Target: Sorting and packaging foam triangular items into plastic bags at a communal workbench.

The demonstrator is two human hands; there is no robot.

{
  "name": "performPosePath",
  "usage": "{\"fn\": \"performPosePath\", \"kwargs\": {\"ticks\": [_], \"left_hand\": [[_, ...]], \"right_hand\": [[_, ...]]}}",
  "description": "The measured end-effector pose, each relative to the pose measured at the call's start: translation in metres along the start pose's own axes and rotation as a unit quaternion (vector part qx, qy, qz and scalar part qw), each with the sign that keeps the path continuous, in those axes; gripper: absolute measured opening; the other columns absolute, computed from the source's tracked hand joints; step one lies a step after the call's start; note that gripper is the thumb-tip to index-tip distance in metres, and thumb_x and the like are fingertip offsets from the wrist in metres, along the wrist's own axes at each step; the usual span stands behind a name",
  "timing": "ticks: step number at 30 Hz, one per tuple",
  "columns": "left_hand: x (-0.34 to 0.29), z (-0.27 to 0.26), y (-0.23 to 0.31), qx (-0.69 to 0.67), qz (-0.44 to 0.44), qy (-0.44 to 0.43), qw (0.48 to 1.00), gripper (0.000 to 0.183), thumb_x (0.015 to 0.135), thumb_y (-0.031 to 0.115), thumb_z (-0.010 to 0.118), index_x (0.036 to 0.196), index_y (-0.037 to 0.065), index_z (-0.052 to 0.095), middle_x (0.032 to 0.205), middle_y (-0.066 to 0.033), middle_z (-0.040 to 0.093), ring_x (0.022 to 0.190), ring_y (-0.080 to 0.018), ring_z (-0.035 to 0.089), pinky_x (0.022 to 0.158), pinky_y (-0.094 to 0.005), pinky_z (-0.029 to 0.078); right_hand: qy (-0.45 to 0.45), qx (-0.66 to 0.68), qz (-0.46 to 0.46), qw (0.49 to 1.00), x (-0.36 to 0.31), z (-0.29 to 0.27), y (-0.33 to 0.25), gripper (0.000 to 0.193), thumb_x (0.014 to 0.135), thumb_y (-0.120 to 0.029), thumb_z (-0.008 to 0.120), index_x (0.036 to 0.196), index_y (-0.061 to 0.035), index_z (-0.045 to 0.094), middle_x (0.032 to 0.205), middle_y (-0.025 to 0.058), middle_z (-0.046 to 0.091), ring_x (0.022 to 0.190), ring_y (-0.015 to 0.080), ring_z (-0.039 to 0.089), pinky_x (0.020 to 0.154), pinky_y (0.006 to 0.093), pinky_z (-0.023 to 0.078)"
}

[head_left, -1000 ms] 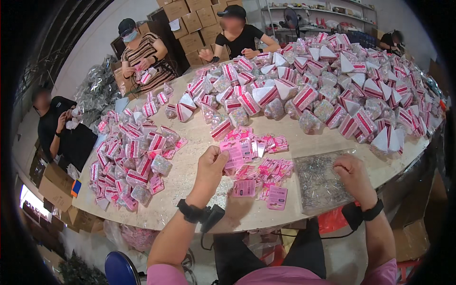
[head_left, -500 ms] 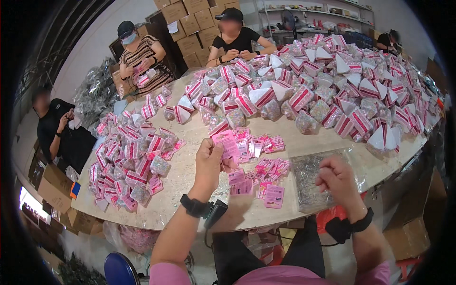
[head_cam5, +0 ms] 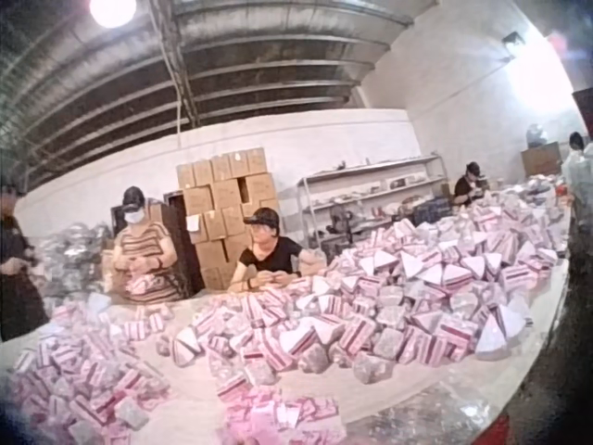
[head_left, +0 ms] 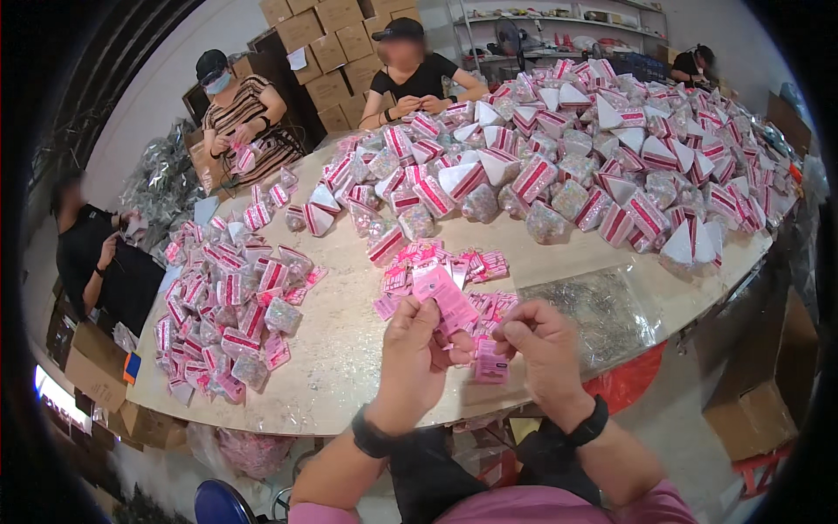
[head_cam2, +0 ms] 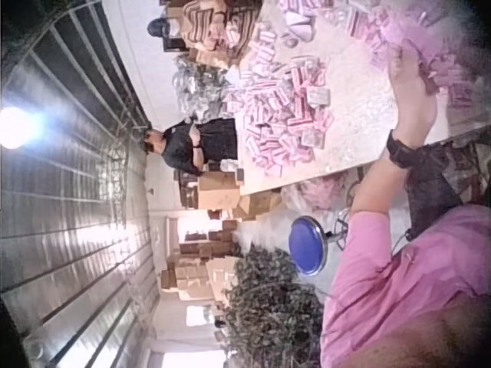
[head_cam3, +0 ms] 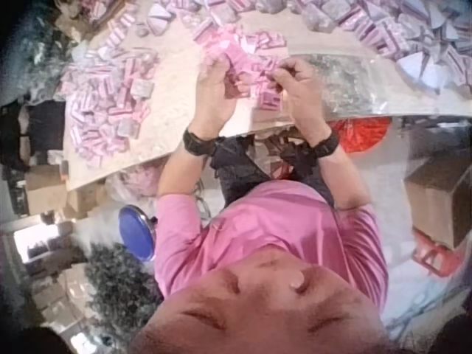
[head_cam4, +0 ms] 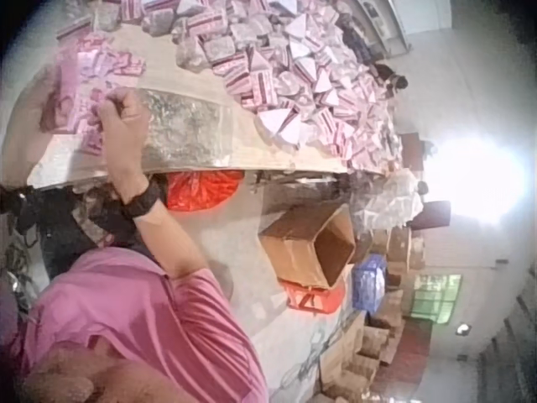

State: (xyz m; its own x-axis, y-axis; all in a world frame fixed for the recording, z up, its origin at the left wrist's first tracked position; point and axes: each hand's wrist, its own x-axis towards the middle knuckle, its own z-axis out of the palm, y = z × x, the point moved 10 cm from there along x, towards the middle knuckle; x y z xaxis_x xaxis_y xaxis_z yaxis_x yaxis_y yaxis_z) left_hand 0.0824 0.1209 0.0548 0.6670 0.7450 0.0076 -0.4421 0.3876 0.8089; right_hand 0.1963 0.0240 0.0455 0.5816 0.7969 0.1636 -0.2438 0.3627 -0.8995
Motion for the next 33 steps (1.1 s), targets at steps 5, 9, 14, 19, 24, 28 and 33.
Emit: {"fn": "performPosePath", "kwargs": {"ticks": [5, 9, 14, 19, 24, 28, 33], "left_hand": [[-0.007, 0.008, -0.008, -0.024, -0.006, 0.009, 1.0, 0.017, 0.097, 0.021, 0.044, 0.105, 0.006, 0.046, 0.087, -0.0096, 0.062, 0.067, -0.0173, 0.064, 0.055, -0.0282, 0.055], [-0.006, 0.004, -0.014, -0.035, -0.012, 0.025, 0.999, 0.016, 0.097, 0.021, 0.044, 0.105, 0.007, 0.047, 0.088, -0.0096, 0.063, 0.067, -0.0174, 0.064, 0.056, -0.0289, 0.056], [-0.008, 0.004, -0.013, -0.031, -0.005, 0.032, 0.999, 0.015, 0.097, 0.02, 0.044, 0.104, 0.007, 0.047, 0.088, -0.0088, 0.063, 0.067, -0.0168, 0.063, 0.057, -0.0281, 0.056], [-0.008, 0.0, -0.024, -0.041, -0.018, 0.035, 0.998, 0.016, 0.097, 0.019, 0.044, 0.104, 0.006, 0.048, 0.089, -0.0072, 0.062, 0.073, -0.0159, 0.062, 0.063, -0.0295, 0.054], [-0.015, -0.012, -0.038, -0.001, -0.087, 0.047, 0.995, 0.024, 0.095, 0.024, 0.049, 0.11, 0.005, 0.048, 0.094, -0.0055, 0.059, 0.083, -0.0172, 0.058, 0.073, -0.0324, 0.05], [-0.029, -0.036, -0.015, 0.171, 0.001, 0.121, 0.978, 0.025, 0.091, 0.016, 0.054, 0.111, 0.002, 0.049, 0.099, -0.006, 0.056, 0.081, -0.0152, 0.056, 0.074, -0.0288, 0.048], [-0.045, 0.014, 0.033, 0.445, 0.23, 0.009, 0.866, 0.019, 0.086, 0.005, 0.059, 0.103, 0.0, 0.053, 0.09, -0.0039, 0.056, 0.078, -0.0101, 0.053, 0.073, -0.024, 0.045]], "right_hand": [[0.004, 0.157, 0.041, 0.987, 0.001, 0.008, 0.014, 0.005, 0.088, -0.007, 0.058, 0.091, -0.0034, 0.055, 0.082, 0.0041, 0.06, 0.071, 0.0123, 0.058, 0.066, 0.0249, 0.047], [0.0, 0.201, 0.05, 0.978, 0.003, 0.006, 0.016, 0.006, 0.088, -0.007, 0.059, 0.092, -0.0036, 0.055, 0.084, 0.0051, 0.06, 0.074, 0.0144, 0.057, 0.069, 0.0279, 0.048], [-0.005, 0.242, 0.071, 0.968, 0.004, 0.013, 0.023, 0.007, 0.089, -0.006, 0.057, 0.094, -0.0027, 0.055, 0.09, 0.0077, 0.06, 0.076, 0.0154, 0.057, 0.07, 0.03, 0.049], [-0.043, 0.308, 0.149, 0.939, -0.003, 0.03, 0.025, 0.011, 0.089, -0.008, 0.058, 0.098, -0.0025, 0.054, 0.095, 0.0084, 0.059, 0.083, 0.0171, 0.058, 0.072, 0.033, 0.051], [-0.023, 0.328, 0.138, 0.934, -0.001, 0.026, 0.029, 0.013, 0.088, -0.01, 0.059, 0.098, -0.0028, 0.053, 0.099, 0.0087, 0.06, 0.086, 0.018, 0.058, 0.073, 0.032, 0.051], [-0.017, 0.32, 0.125, 0.939, 0.0, 0.025, 0.028, 0.01, 0.088, -0.008, 0.059, 0.096, -0.0024, 0.054, 0.099, 0.0082, 0.06, 0.087, 0.0158, 0.057, 0.076, 0.028, 0.049], [-0.027, 0.272, 0.148, 0.951, -0.006, 0.035, 0.03, 0.011, 0.088, -0.007, 0.059, 0.096, 0.0, 0.056, 0.101, 0.0092, 0.06, 0.088, 0.0129, 0.055, 0.076, 0.0259, 0.047]]}}
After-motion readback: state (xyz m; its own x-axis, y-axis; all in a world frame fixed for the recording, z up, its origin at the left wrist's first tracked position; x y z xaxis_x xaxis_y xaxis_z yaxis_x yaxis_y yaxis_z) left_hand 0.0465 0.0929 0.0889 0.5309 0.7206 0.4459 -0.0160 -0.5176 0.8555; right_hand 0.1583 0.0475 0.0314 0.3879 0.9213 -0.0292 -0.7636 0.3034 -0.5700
